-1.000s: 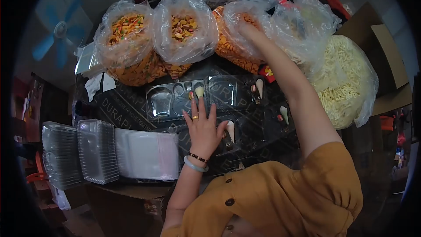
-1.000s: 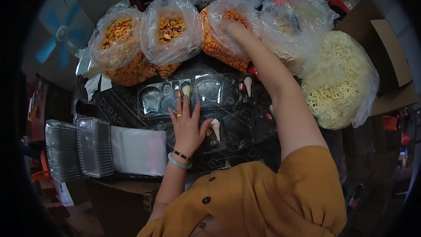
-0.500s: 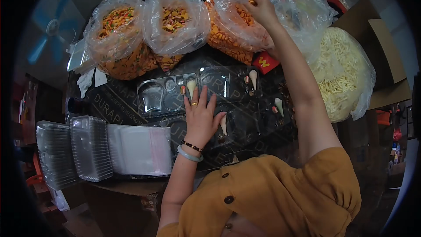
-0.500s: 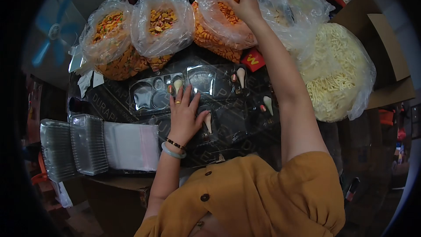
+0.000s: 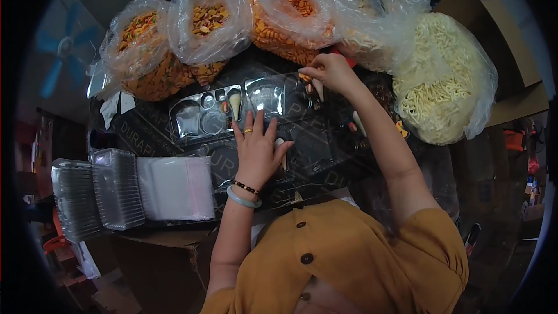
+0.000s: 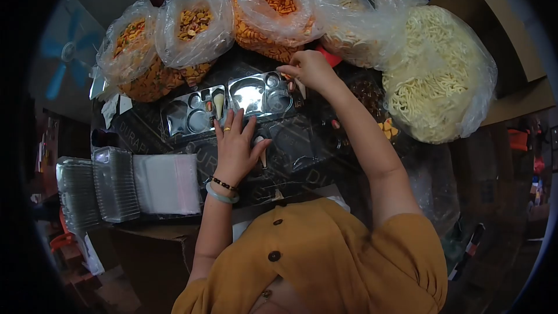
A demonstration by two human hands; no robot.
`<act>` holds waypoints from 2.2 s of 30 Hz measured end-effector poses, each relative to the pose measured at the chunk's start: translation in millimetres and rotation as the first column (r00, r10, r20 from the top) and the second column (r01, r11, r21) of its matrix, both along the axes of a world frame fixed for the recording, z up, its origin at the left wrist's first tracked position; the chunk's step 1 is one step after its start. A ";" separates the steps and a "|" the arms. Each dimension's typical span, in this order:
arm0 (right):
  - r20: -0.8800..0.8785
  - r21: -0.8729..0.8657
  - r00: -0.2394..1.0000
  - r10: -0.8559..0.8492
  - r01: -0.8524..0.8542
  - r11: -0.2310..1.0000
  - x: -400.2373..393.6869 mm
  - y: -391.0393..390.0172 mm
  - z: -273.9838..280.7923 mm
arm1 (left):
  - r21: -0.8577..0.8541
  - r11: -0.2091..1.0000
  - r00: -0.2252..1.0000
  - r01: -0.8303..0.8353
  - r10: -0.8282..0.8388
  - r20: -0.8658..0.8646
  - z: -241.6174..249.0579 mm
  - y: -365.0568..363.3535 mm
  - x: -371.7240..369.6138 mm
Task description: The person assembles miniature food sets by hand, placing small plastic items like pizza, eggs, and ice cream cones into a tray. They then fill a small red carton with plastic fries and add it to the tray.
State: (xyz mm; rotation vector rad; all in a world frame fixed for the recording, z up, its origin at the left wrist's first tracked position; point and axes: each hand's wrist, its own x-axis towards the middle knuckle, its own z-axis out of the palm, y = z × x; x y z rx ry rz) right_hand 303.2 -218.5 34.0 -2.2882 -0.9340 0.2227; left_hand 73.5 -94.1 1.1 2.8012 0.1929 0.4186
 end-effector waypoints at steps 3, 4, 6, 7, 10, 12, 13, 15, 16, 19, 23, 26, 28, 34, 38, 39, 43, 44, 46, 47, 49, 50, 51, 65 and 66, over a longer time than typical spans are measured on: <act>-0.248 0.114 0.961 -0.126 0.158 0.981 -1.4 -23.9 11.4 | -0.031 0.999 1.000 0.023 -0.023 -0.016 5.7 -8.6 2.3; -0.360 0.148 0.924 -0.125 0.189 0.971 -5.1 -34.7 13.7 | -0.035 0.999 0.999 0.033 -0.034 -0.015 7.7 -12.3 4.3; -0.380 0.175 0.916 -0.129 0.208 0.962 -11.2 -54.3 7.0 | -0.068 0.993 0.995 0.095 -0.095 -0.002 11.2 -21.0 9.2; -0.402 0.204 0.907 -0.121 0.218 0.954 -15.2 -65.1 3.6 | -0.075 0.991 0.993 0.113 -0.114 -0.006 12.4 -25.5 12.0; -0.379 0.217 0.912 -0.160 0.255 0.942 -25.9 -82.9 -5.6 | -0.091 0.979 0.982 0.181 -0.184 -0.031 15.6 -35.8 20.1; -0.417 0.271 0.899 -0.131 0.261 0.927 -29.2 -89.4 -20.2 | -0.093 0.974 0.978 0.206 -0.209 -0.027 14.7 -42.6 22.2; -0.421 0.270 0.897 -0.137 0.268 0.925 -30.7 -91.1 -25.7 | -0.095 0.972 0.975 0.217 -0.220 -0.024 14.1 -45.7 22.0; -0.475 0.315 0.876 -0.089 0.263 0.912 -33.9 -90.9 -33.1 | -0.104 0.968 0.972 0.228 -0.233 -0.032 12.8 -50.8 20.9; -0.476 0.315 0.875 -0.088 0.263 0.912 -34.5 -89.6 -37.5 | -0.113 0.966 0.970 0.234 -0.239 -0.034 12.5 -52.8 20.5; -0.447 0.427 0.895 -0.005 0.218 0.878 -34.0 -86.5 -42.0 | -0.111 0.964 0.968 0.242 -0.247 -0.034 12.7 -58.4 17.4; -0.471 0.359 0.878 -0.089 0.283 0.889 -36.8 -97.3 -29.1 | -0.141 0.956 0.964 0.258 -0.265 -0.031 11.5 -67.6 8.0; -0.465 0.308 0.876 -0.130 0.297 0.904 -43.7 -102.8 -24.9 | -0.177 0.938 0.950 0.299 -0.309 -0.034 8.7 -76.4 0.7; -0.460 0.322 0.879 -0.127 0.299 0.898 -47.6 -103.3 -18.1 | -0.176 0.933 0.945 0.314 -0.324 -0.036 8.0 -78.9 -2.5; -0.280 0.035 0.958 -0.065 0.077 0.996 -48.5 -108.7 -21.1 | -0.186 0.921 0.937 0.342 -0.349 -0.010 2.7 -82.8 -8.3; 0.148 -0.034 0.989 -0.004 0.009 0.999 -46.0 -103.9 -33.5 | -0.148 0.931 0.937 0.335 -0.345 -0.050 -4.7 -81.8 -9.9; 0.470 -0.051 0.882 0.037 -0.014 0.999 -46.0 -103.0 -34.4 | -0.152 0.929 0.936 0.338 -0.348 -0.046 -6.1 -81.8 -10.0; 0.542 -0.019 0.835 0.098 -0.104 0.994 -52.7 -93.7 -29.8 | -0.165 0.928 0.939 0.335 -0.344 -0.023 -5.7 -80.0 -12.8; 0.399 0.119 0.916 -0.028 -0.022 0.993 -57.0 -86.8 -22.6 | -0.191 0.924 0.942 0.331 -0.336 0.009 -4.2 -77.1 -15.2; 0.193 0.268 0.978 -0.085 0.031 0.963 -59.1 -63.2 -10.7 | -0.219 0.942 0.967 0.252 -0.252 0.029 2.2 -60.4 -22.5; 0.180 0.279 0.983 -0.045 -0.007 0.960 -61.9 -43.5 -9.3 | -0.250 0.941 0.974 0.227 -0.219 0.060 5.4 -49.3 -25.8; -0.107 0.303 0.985 0.133 -0.095 0.948 -69.5 -4.8 -3.8 | -0.186 0.981 0.997 0.048 -0.035 0.076 7.0 -14.6 -36.9; -0.080 0.229 0.985 0.154 -0.132 0.964 -78.6 17.7 6.8 | -0.162 0.985 0.995 -0.060 0.071 0.066 5.6 4.9 -42.8; -0.046 0.252 0.974 0.222 -0.204 0.946 -82.3 40.0 4.9 | -0.098 0.979 0.980 -0.180 0.187 0.069 3.5 23.8 -48.0; -0.035 0.060 0.923 0.384 -0.382 0.922 -71.7 173.0 -19.1 | -0.118 0.914 0.921 -0.387 0.389 -0.009 -17.1 90.8 -70.2; -0.038 0.055 0.923 0.383 -0.380 0.923 -71.3 171.1 -18.8 | -0.117 0.911 0.918 -0.395 0.396 -0.014 -17.3 91.0 -69.7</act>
